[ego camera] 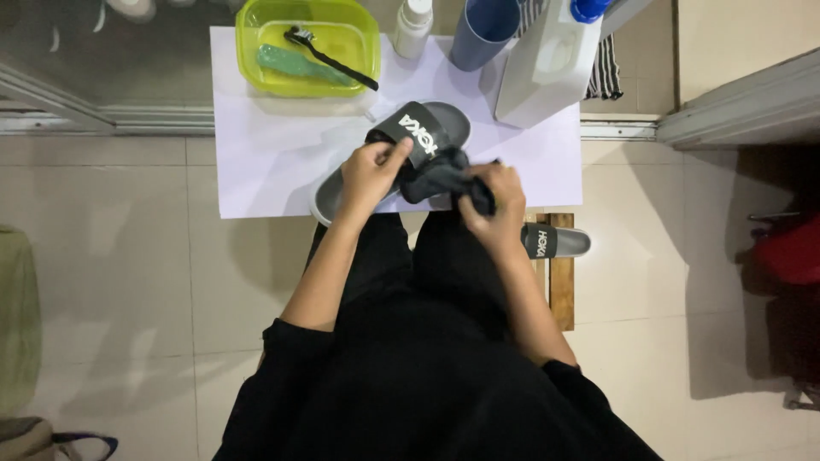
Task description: Cleaning and wiping a sandal using a brush and a cleaning cloth
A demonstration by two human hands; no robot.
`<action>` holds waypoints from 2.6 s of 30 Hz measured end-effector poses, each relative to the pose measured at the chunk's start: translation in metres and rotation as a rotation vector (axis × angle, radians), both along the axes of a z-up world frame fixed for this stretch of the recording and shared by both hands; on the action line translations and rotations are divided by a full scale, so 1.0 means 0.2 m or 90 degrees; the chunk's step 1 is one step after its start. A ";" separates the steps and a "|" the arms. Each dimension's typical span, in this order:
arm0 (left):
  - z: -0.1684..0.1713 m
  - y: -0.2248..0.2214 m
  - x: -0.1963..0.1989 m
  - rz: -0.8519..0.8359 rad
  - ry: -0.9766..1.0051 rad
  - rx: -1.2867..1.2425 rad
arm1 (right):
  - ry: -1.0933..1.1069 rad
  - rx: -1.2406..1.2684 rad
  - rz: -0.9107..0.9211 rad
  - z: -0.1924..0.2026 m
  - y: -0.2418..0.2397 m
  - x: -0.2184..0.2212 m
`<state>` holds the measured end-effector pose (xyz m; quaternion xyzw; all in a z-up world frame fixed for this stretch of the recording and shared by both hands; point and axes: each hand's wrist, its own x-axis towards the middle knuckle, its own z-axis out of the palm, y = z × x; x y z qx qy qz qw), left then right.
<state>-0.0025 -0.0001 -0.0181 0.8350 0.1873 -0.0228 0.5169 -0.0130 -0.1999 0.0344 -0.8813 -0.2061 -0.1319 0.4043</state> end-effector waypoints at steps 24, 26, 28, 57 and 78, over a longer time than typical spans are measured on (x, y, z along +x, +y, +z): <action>-0.29 -0.10 0.07 0.106 -0.144 -0.045 | -0.090 -0.200 0.019 -0.15 0.19 0.21; -0.27 -0.09 0.09 0.128 -0.147 -0.042 | -0.108 -0.240 -0.003 -0.17 0.14 0.23; -0.28 -0.13 0.05 0.136 -0.132 -0.048 | -0.107 -0.290 -0.037 -0.23 0.04 0.20; -0.27 -0.12 0.06 0.108 -0.161 -0.074 | -0.210 -0.533 0.061 -0.13 0.06 0.48; 0.18 0.07 -0.55 -0.039 -0.230 0.381 | 0.153 -0.279 0.137 0.07 0.46 -0.28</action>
